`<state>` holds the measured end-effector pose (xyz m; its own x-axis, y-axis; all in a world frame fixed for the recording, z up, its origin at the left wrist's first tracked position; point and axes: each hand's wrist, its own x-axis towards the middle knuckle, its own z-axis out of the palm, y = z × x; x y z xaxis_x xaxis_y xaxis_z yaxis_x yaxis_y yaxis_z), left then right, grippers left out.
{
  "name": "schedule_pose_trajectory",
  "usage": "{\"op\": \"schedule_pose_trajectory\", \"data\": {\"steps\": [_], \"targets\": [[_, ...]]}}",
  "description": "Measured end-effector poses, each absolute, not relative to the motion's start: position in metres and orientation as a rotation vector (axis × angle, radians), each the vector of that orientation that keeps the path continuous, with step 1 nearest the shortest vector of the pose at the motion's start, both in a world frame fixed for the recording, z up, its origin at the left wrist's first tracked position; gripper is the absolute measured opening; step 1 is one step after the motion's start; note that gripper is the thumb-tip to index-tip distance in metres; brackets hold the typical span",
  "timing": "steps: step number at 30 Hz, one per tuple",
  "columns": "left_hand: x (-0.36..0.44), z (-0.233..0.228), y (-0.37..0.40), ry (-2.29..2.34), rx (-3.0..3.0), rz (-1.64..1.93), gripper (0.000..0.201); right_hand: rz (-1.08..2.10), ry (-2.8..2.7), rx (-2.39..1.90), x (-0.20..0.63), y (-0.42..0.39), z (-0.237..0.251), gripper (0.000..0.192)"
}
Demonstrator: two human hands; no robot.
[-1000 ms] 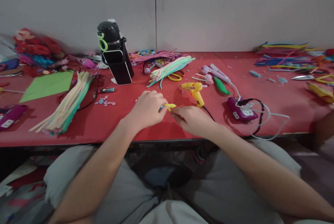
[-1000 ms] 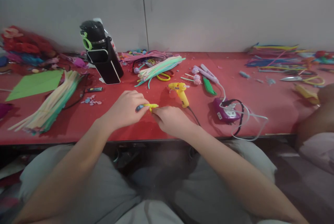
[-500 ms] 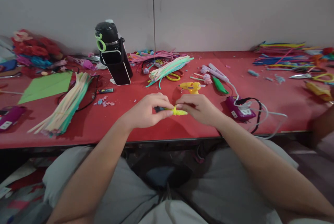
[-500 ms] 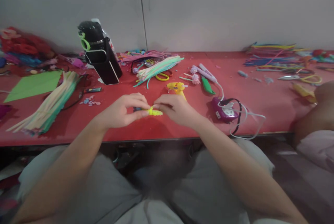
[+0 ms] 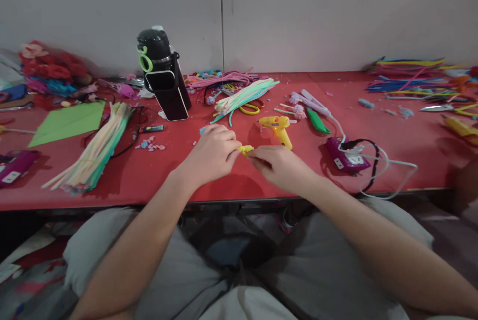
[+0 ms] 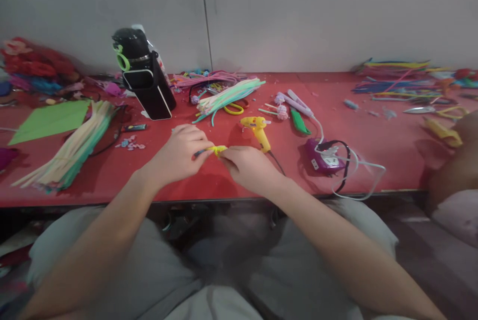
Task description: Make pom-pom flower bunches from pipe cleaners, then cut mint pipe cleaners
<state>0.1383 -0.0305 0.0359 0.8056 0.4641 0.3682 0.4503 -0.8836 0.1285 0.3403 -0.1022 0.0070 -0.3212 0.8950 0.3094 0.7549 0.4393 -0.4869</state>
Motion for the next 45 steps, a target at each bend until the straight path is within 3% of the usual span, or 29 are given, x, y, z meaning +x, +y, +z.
{"op": "schedule_pose_trajectory", "data": {"steps": [4, 11, 17, 22, 29, 34, 39, 42, 45], "targets": [[0.137, 0.041, -0.033, 0.662, 2.921, 0.444, 0.021, 0.162, -2.182, -1.327, 0.354, -0.099, 0.014, 0.021], [0.134, 0.048, -0.034, 0.46, 2.542, 0.712, 0.013, 0.597, -1.988, -1.151, 0.359, -0.09, 0.019, 0.019], [0.133, 0.044, -0.03, 0.681, 2.518, 0.934, 0.014, 0.761, -1.937, -1.207, 0.336, -0.099, 0.008, 0.026], [0.135, 0.039, -0.03, 0.871, 2.917, 0.77, 0.018, 0.509, -2.077, -1.377, 0.33, -0.106, 0.007, 0.02], [0.14, 0.039, -0.037, 0.705, 3.046, 0.491, 0.023, 0.133, -2.248, -1.401, 0.347, -0.102, 0.013, 0.024], [0.135, 0.046, -0.035, 0.51, 2.728, 0.622, 0.015, 0.424, -2.068, -1.157, 0.361, -0.092, 0.021, 0.019], [0.134, 0.045, -0.031, 0.523, 2.429, 0.938, 0.012, 0.689, -1.981, -1.204, 0.355, -0.092, 0.016, 0.025], [0.135, 0.04, -0.029, 0.695, 2.514, 1.004, 0.013, 0.745, -1.958, -1.272, 0.341, -0.097, 0.01, 0.03], [0.137, 0.034, -0.03, 0.852, 2.754, 0.922, 0.015, 0.659, -1.988, -1.398, 0.33, -0.103, 0.007, 0.023]]}}
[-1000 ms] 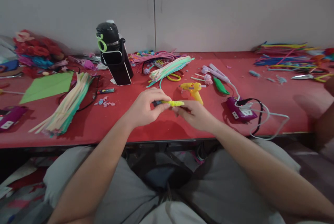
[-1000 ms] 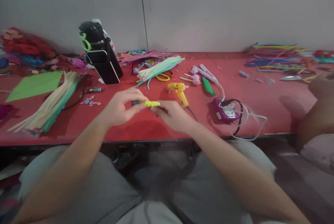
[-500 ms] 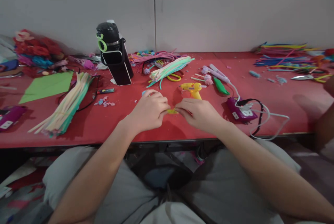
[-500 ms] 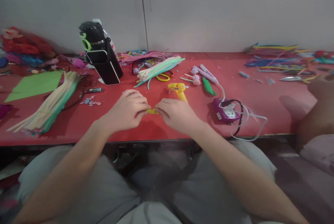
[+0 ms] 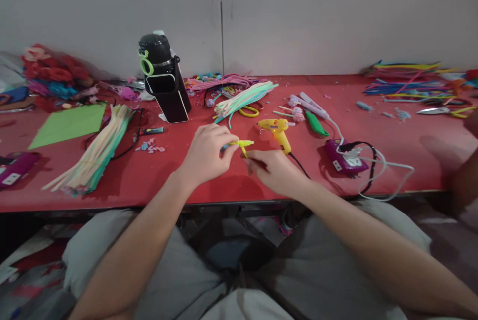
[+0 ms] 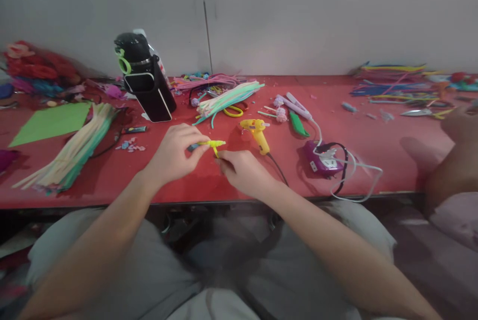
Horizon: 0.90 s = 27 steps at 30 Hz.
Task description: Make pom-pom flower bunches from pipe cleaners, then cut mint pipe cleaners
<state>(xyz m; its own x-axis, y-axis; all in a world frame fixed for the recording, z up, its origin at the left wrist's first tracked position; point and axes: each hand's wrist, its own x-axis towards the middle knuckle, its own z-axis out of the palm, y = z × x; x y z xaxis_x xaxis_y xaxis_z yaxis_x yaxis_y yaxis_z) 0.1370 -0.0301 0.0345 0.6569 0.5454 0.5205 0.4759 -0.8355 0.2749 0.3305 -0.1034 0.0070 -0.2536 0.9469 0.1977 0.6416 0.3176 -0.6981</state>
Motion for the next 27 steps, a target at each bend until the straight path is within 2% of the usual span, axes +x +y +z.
{"op": "schedule_pose_trajectory", "data": {"steps": [5, 10, 17, 21, 24, 27], "targets": [[0.142, 0.031, -0.036, 0.874, 3.013, 0.624, 0.021, 0.284, -2.206, -1.641, 0.328, -0.109, 0.006, 0.024], [0.141, 0.035, -0.037, 0.702, 2.993, 0.433, 0.021, 0.116, -2.188, -1.494, 0.344, -0.104, 0.012, 0.021], [0.133, 0.043, -0.033, 0.449, 2.497, 0.784, 0.011, 0.735, -1.935, -1.162, 0.358, -0.093, 0.021, 0.022], [0.134, 0.038, -0.032, 0.525, 2.307, 0.939, 0.01, 1.029, -1.774, -1.14, 0.342, -0.095, 0.012, 0.032], [0.135, 0.034, -0.031, 0.651, 2.417, 0.988, 0.01, 1.131, -1.626, -1.195, 0.328, -0.098, 0.004, 0.038], [0.138, 0.031, -0.033, 0.752, 2.732, 0.928, 0.014, 1.043, -1.609, -1.319, 0.322, -0.102, 0.004, 0.039]]}}
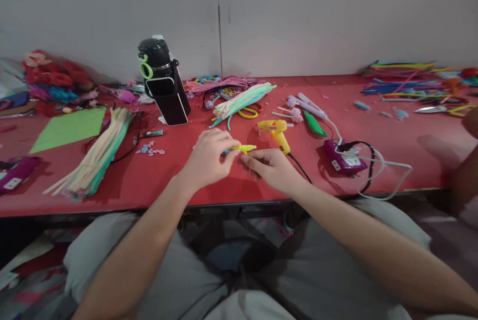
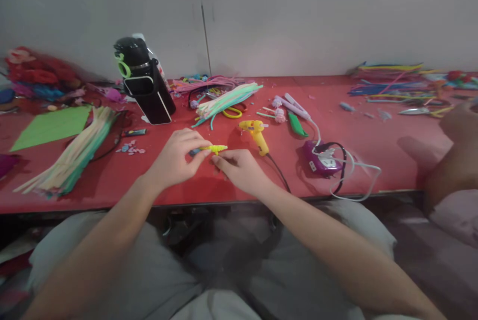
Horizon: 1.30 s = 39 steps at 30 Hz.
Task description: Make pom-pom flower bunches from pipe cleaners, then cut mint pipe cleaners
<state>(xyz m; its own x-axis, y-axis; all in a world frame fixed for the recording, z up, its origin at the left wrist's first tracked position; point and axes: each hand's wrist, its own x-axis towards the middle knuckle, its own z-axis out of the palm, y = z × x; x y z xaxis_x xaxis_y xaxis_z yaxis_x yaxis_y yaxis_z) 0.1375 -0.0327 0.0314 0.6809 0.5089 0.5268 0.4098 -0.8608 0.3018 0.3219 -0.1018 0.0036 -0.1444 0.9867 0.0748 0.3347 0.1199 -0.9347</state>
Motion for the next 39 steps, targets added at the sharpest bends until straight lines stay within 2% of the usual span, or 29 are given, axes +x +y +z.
{"op": "schedule_pose_trajectory", "data": {"steps": [6, 8, 10, 12, 15, 20, 22, 24, 26, 29, 32, 35, 39], "targets": [[0.144, 0.03, -0.039, 0.766, 3.128, 0.601, 0.022, 0.205, -2.024, -1.649, 0.329, -0.106, 0.006, 0.028], [0.144, 0.03, -0.038, 0.734, 3.117, 0.494, 0.022, 0.061, -2.146, -1.618, 0.332, -0.105, 0.005, 0.023], [0.143, 0.03, -0.036, 0.717, 3.049, 0.444, 0.023, 0.054, -2.191, -1.543, 0.337, -0.102, 0.005, 0.019], [0.14, 0.031, -0.034, 0.696, 2.961, 0.422, 0.024, 0.178, -2.171, -1.429, 0.343, -0.097, 0.007, 0.014], [0.136, 0.033, -0.035, 0.626, 2.826, 0.438, 0.023, 0.586, -2.078, -1.234, 0.353, -0.091, 0.012, 0.012], [0.136, 0.036, -0.039, 0.443, 2.535, 0.679, 0.017, 1.465, -1.649, -1.086, 0.356, -0.089, 0.022, 0.03], [0.136, 0.038, -0.04, 0.412, 2.401, 0.809, 0.012, 1.655, -1.383, -1.02, 0.35, -0.091, 0.021, 0.034], [0.135, 0.041, -0.04, 0.432, 2.308, 0.89, 0.01, 1.698, -1.223, -0.978, 0.344, -0.092, 0.017, 0.033], [0.134, 0.043, -0.039, 0.489, 2.269, 0.908, 0.01, 1.562, -1.215, -0.984, 0.34, -0.093, 0.013, 0.027], [0.133, 0.044, -0.036, 0.598, 2.236, 0.861, 0.011, 1.082, -1.445, -1.002, 0.341, -0.094, 0.012, 0.02], [0.133, 0.042, -0.033, 0.675, 2.169, 0.776, 0.011, 0.633, -1.805, -0.96, 0.347, -0.099, 0.018, 0.027], [0.134, 0.039, -0.032, 0.697, 2.117, 0.728, 0.012, 0.368, -1.978, -0.95, 0.349, -0.105, 0.022, 0.031], [0.134, 0.041, -0.031, 0.693, 2.05, 0.629, 0.016, 0.111, -2.096, -0.968, 0.349, -0.103, 0.017, 0.026]]}}
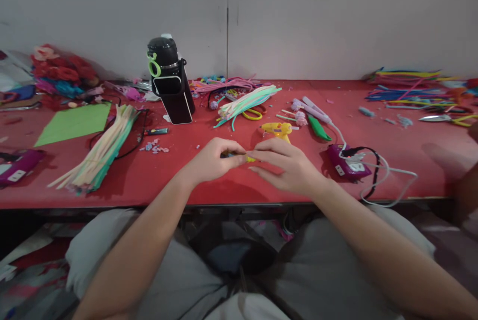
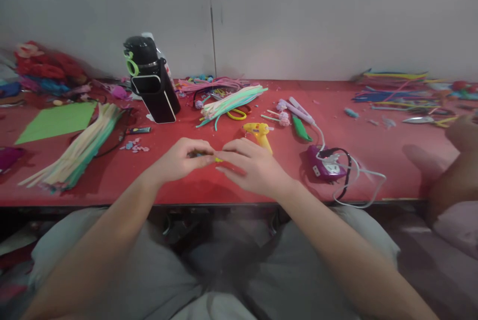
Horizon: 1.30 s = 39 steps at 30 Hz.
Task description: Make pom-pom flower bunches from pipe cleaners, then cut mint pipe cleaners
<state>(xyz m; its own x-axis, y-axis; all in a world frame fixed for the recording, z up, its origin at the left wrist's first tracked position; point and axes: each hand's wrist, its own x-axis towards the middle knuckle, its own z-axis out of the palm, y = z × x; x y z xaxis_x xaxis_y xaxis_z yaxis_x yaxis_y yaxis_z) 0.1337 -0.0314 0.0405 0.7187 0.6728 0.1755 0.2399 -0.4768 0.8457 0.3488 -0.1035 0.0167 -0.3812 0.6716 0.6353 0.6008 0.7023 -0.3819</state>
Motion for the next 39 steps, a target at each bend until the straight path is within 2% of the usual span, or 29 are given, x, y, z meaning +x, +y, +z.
{"op": "schedule_pose_trajectory", "data": {"steps": [3, 12, 17, 24, 33, 39], "targets": [[0.133, 0.042, -0.031, 0.676, 1.982, 0.556, 0.019, 0.104, -2.105, -0.973, 0.347, -0.1, 0.011, 0.024], [0.13, 0.042, -0.033, 0.651, 1.994, 0.645, 0.015, 0.422, -1.807, -1.077, 0.332, -0.103, 0.012, 0.016], [0.131, 0.041, -0.034, 0.673, 2.069, 0.72, 0.014, 0.525, -1.675, -1.167, 0.327, -0.104, 0.012, 0.024], [0.135, 0.03, -0.036, 0.689, 2.103, 0.899, 0.015, 0.828, -1.298, -1.225, 0.317, -0.101, 0.003, 0.032], [0.157, 0.007, -0.054, 0.853, 1.987, 1.204, 0.015, 1.015, -0.868, -1.076, 0.306, -0.092, -0.011, 0.035], [0.154, 0.008, -0.06, 1.038, 2.459, 1.238, 0.014, 1.069, -0.835, -1.079, 0.305, -0.09, -0.011, 0.035]]}}
